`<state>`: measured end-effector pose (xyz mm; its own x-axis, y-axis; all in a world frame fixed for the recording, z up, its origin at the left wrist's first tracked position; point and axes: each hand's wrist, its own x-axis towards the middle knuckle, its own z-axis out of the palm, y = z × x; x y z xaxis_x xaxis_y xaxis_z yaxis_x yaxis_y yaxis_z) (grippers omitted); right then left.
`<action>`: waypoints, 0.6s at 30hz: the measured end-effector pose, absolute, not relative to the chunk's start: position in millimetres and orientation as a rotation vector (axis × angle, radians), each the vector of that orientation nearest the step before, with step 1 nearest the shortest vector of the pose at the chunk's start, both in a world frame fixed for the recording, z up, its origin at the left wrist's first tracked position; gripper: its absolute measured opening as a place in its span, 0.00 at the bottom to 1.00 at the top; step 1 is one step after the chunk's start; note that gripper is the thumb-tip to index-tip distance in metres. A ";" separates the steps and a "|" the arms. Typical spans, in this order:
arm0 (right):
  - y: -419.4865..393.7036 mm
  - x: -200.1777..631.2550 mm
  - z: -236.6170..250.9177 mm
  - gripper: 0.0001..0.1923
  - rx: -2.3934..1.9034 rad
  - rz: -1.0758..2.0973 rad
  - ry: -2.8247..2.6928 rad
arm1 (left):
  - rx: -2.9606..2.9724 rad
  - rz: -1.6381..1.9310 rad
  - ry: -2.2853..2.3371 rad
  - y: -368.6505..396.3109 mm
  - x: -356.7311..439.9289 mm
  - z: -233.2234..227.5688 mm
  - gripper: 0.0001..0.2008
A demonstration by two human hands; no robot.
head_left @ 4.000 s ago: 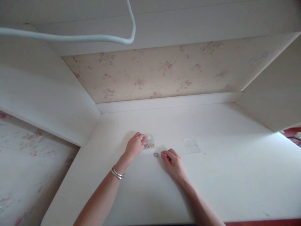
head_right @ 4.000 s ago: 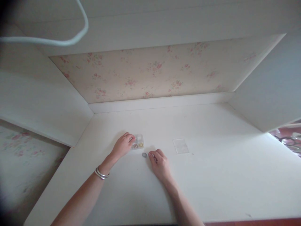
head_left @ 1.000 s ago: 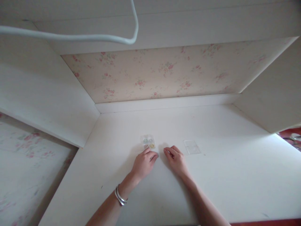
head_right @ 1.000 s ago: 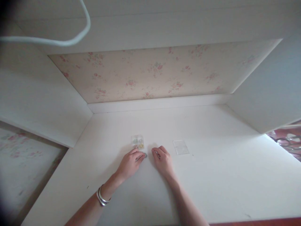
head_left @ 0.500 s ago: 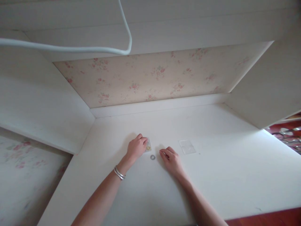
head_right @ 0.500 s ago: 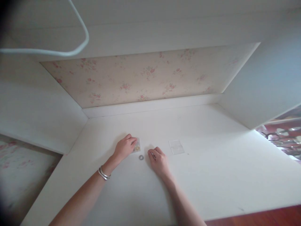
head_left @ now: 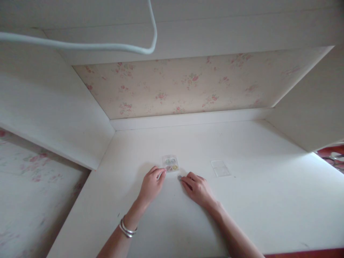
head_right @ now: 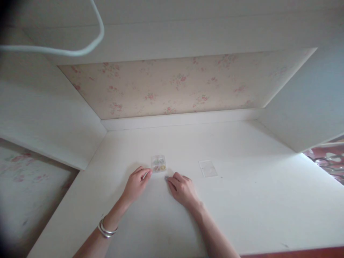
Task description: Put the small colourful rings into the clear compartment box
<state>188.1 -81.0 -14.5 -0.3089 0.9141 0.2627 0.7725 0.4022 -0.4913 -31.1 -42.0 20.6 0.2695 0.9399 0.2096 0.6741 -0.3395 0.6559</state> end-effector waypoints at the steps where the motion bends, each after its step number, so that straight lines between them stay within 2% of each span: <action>1: -80.7 187.5 -15.3 0.13 -1.449 0.349 -2.180 | 2.086 0.809 1.446 -46.4 -31.4 17.2 0.13; 18: -79.1 177.6 -16.7 0.13 -1.494 0.236 -2.273 | 1.999 0.809 1.329 -60.7 -34.0 -1.2 0.13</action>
<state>177.6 -79.1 -16.7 -0.3427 0.9076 0.2424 0.8383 0.4119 -0.3571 -34.0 -60.7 -1.2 0.3132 0.9363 0.1590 0.5712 -0.3195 0.7561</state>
